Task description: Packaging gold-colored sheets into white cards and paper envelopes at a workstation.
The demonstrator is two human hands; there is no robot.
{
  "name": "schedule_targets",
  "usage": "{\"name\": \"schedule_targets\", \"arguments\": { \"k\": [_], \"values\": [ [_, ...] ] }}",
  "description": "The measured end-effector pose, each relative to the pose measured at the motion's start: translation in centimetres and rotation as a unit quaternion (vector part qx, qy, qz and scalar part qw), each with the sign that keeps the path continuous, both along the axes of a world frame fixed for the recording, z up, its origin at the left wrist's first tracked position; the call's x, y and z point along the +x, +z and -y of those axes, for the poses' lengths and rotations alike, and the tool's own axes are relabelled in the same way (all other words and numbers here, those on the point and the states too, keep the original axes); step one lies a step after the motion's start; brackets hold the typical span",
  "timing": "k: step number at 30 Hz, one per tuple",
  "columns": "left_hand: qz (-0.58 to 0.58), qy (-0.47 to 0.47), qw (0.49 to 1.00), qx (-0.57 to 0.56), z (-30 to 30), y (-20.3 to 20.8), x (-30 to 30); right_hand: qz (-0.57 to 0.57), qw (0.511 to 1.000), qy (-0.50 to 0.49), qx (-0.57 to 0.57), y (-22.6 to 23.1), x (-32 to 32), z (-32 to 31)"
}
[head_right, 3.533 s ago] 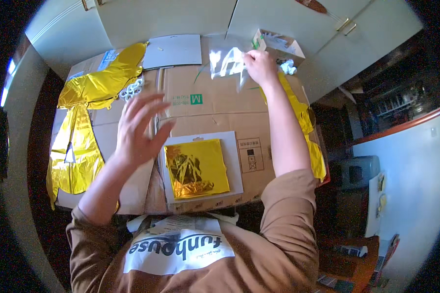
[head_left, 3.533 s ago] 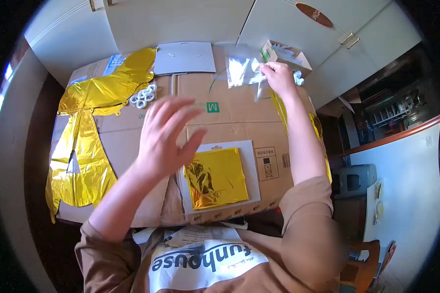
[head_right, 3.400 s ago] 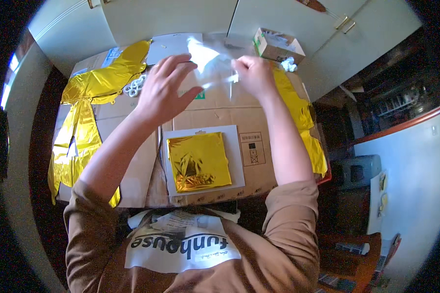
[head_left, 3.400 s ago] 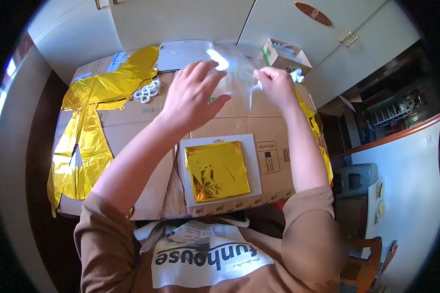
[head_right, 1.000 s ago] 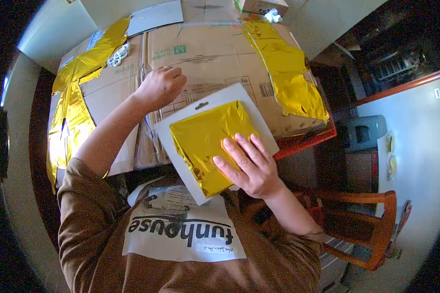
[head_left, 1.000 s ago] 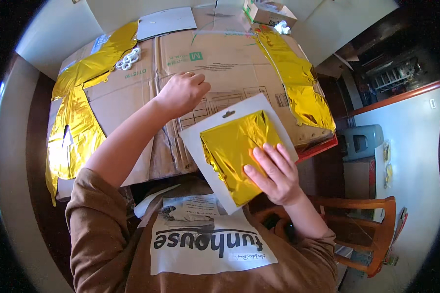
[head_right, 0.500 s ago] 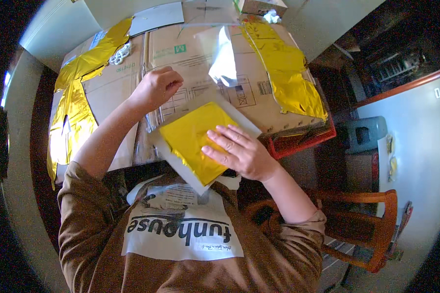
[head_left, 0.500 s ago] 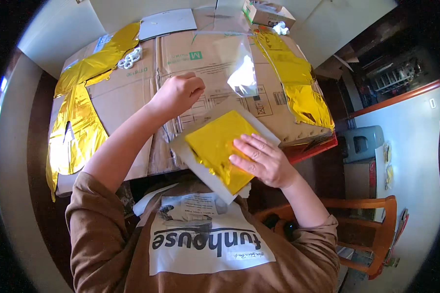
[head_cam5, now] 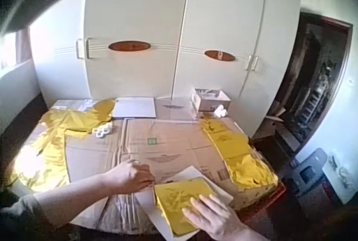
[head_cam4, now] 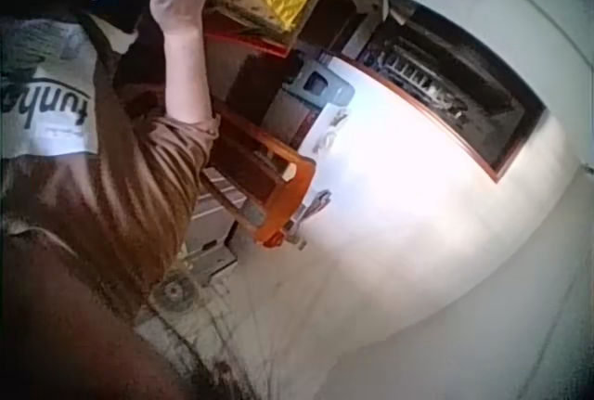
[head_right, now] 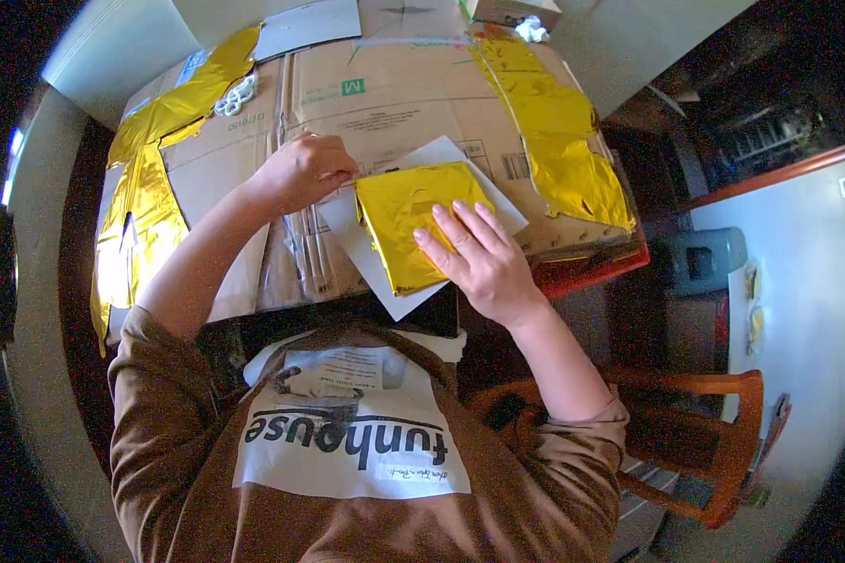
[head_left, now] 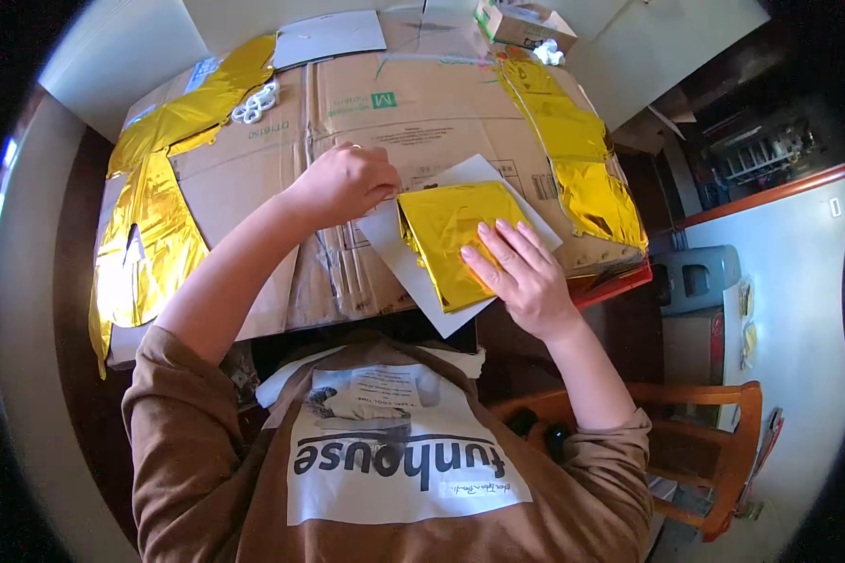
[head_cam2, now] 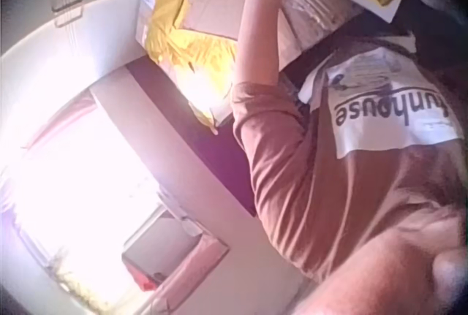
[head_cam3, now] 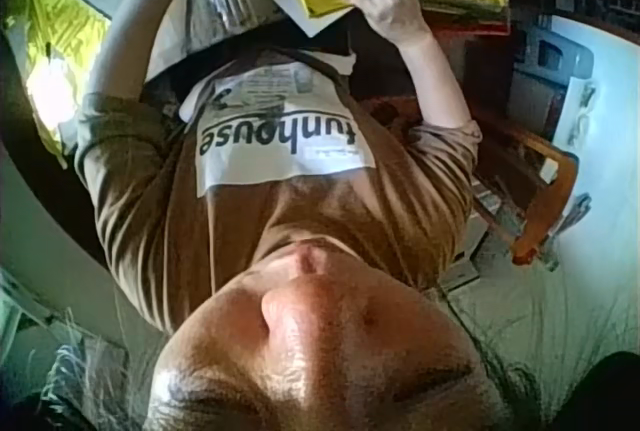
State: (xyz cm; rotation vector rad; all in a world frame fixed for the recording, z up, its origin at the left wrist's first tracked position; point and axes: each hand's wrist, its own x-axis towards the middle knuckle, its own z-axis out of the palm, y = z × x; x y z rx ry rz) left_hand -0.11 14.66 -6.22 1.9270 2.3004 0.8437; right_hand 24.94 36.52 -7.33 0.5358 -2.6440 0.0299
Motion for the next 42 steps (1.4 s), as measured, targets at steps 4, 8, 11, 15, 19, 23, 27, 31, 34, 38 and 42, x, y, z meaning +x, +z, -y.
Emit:
{"name": "schedule_targets", "arguments": {
  "k": [4, 8, 11, 15, 19, 23, 27, 31, 34, 38, 42],
  "values": [
    [-0.031, -0.007, 1.000, 0.002, 0.2, 0.0, 0.0, 0.003, 1.000, -0.012, -0.008, -0.3, -0.4, 1.0],
    [-0.027, 0.006, 0.999, 0.033, 0.1, 0.4, 0.6, 0.011, 1.000, -0.008, -0.013, -0.3, -0.5, 1.9],
    [-0.039, 0.017, 0.997, 0.061, 0.7, 0.1, 0.4, 0.031, 0.999, -0.015, -0.006, -0.5, -0.7, 2.1],
    [-0.077, 0.006, 0.997, 0.027, 1.2, -0.5, 0.4, 0.033, 0.998, -0.049, -0.017, -0.3, -0.5, 2.2],
    [-0.108, 0.012, 0.994, 0.027, 1.1, -0.5, 0.5, 0.030, 0.997, -0.069, -0.022, -0.5, -1.0, 2.8],
    [-0.156, 0.011, 0.987, 0.031, 1.6, -0.7, 0.1, 0.022, 0.993, -0.107, -0.045, -0.3, -1.3, 3.4],
    [-0.130, 0.026, 0.991, 0.012, 1.8, -1.2, 0.0, 0.026, 0.996, -0.089, -0.018, -0.6, -1.8, 4.0],
    [-0.058, 0.050, 0.997, 0.013, 1.9, -1.4, 0.2, 0.031, 0.999, -0.018, -0.002, -0.4, -2.1, 4.2],
    [-0.006, 0.039, 0.999, 0.006, 2.3, -1.9, -0.6, 0.056, 0.997, 0.044, -0.020, -0.9, -2.3, 3.4],
    [0.002, 0.024, 1.000, 0.011, 2.6, -2.0, -1.0, 0.001, 0.998, 0.045, 0.031, -0.4, -2.9, 3.4],
    [0.010, 0.027, 1.000, -0.006, 2.5, -1.6, -1.0, -0.073, 0.991, 0.043, 0.100, 0.0, -3.1, 5.5]
  ]
}}
